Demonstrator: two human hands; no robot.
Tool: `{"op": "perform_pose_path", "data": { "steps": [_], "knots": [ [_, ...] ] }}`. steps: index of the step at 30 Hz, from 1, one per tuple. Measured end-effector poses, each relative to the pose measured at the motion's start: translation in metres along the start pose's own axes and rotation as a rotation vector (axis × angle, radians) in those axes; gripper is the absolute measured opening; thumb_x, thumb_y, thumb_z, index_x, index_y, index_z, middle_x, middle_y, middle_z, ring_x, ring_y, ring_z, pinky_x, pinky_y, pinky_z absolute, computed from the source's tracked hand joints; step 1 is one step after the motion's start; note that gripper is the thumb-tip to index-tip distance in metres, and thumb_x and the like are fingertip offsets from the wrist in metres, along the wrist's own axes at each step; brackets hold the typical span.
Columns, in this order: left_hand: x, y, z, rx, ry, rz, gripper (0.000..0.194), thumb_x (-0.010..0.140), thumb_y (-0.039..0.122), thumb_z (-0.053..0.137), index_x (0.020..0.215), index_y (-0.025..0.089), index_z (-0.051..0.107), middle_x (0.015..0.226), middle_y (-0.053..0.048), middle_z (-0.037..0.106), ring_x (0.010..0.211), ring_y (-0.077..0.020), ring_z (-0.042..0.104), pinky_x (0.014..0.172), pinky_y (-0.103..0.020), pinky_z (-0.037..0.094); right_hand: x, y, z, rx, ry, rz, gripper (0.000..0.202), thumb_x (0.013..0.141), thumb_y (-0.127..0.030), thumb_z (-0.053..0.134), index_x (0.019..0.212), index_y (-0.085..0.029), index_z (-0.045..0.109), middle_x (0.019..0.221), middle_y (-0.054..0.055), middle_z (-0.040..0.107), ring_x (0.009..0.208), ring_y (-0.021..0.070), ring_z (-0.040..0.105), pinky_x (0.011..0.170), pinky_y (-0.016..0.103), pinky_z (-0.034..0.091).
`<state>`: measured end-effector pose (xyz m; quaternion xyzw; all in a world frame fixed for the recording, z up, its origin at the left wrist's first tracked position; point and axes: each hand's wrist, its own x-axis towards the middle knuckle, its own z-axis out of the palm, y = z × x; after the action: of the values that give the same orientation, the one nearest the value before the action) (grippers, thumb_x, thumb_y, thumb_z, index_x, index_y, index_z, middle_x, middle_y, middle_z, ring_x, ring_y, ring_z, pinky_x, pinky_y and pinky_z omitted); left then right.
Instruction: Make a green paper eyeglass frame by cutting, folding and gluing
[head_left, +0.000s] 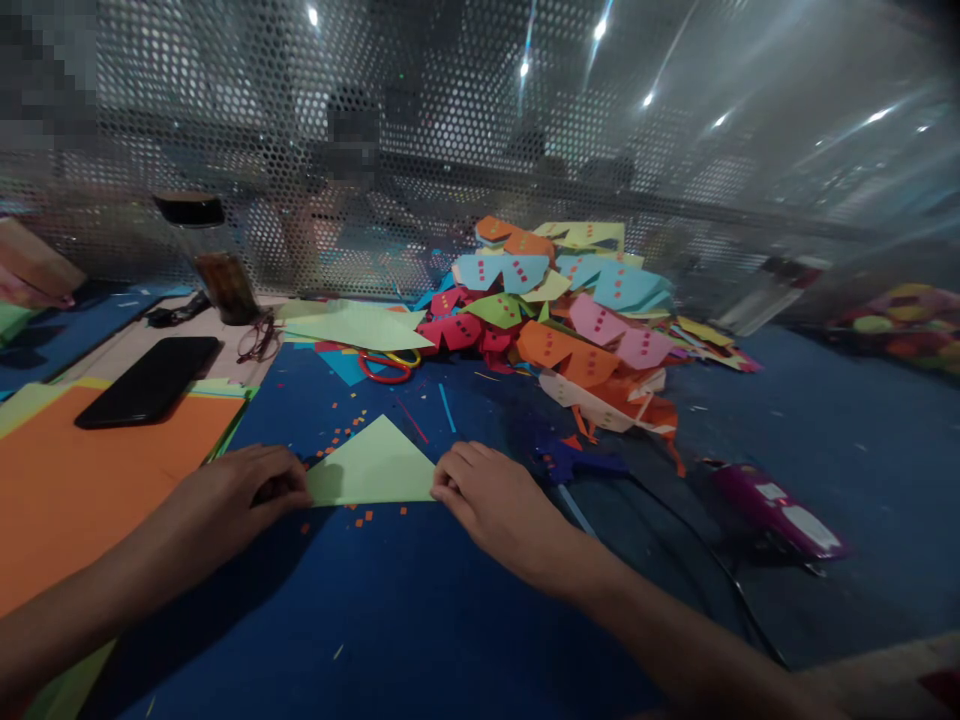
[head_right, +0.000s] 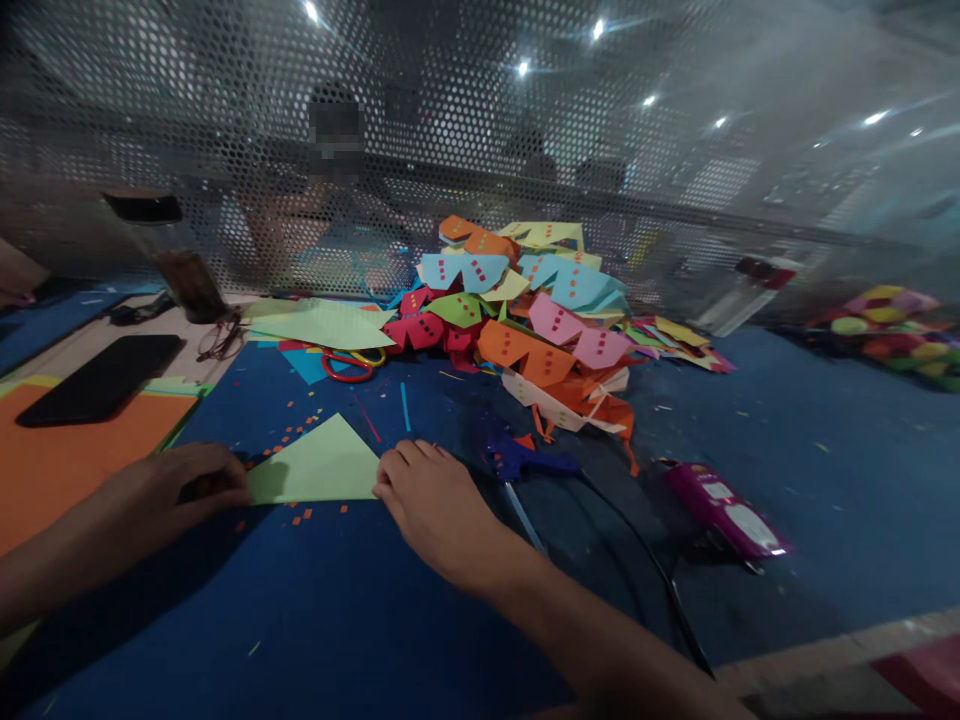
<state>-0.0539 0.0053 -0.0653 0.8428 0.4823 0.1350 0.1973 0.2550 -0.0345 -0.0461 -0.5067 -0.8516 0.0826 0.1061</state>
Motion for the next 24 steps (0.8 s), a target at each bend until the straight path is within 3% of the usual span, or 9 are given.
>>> {"op": "perform_pose_path", "data": {
  "steps": [6,15,24],
  "knots": [
    [0.0016,0.0034,-0.0023,0.036,-0.003,-0.014,0.029,0.091,0.045,0.051,0.078,0.025,0.068,0.075,-0.003,0.068,0.067,-0.0199,0.062,0.059,-0.030,0.046,-0.0015,0.0025,0.0007,-0.030,-0.002,-0.001,0.011,0.099,-0.020,0.054,0.090,-0.018,0.060,0.093,0.003,0.064,0.085,0.0178,0.058,0.076,0.032,0.042],
    [0.0002,-0.0002,0.0020,0.033,0.087,0.073,0.022,0.090,0.037,0.056,0.075,0.025,0.066,0.069,-0.001,0.067,0.059,-0.0172,0.061,0.053,-0.026,0.044,-0.0020,0.0011,-0.0013,-0.078,-0.003,0.006,0.013,0.099,-0.018,0.053,0.087,-0.018,0.059,0.093,0.004,0.063,0.084,0.0185,0.058,0.074,0.032,0.041],
    [-0.0002,0.0009,-0.0002,0.000,0.006,-0.022,0.024,0.090,0.042,0.053,0.077,0.027,0.066,0.075,-0.002,0.068,0.070,-0.0232,0.064,0.060,-0.033,0.047,-0.0037,0.0001,-0.0035,-0.181,0.007,-0.004,0.012,0.098,-0.019,0.054,0.086,-0.019,0.057,0.093,0.005,0.063,0.083,0.0198,0.057,0.072,0.034,0.039]
  ]
}}
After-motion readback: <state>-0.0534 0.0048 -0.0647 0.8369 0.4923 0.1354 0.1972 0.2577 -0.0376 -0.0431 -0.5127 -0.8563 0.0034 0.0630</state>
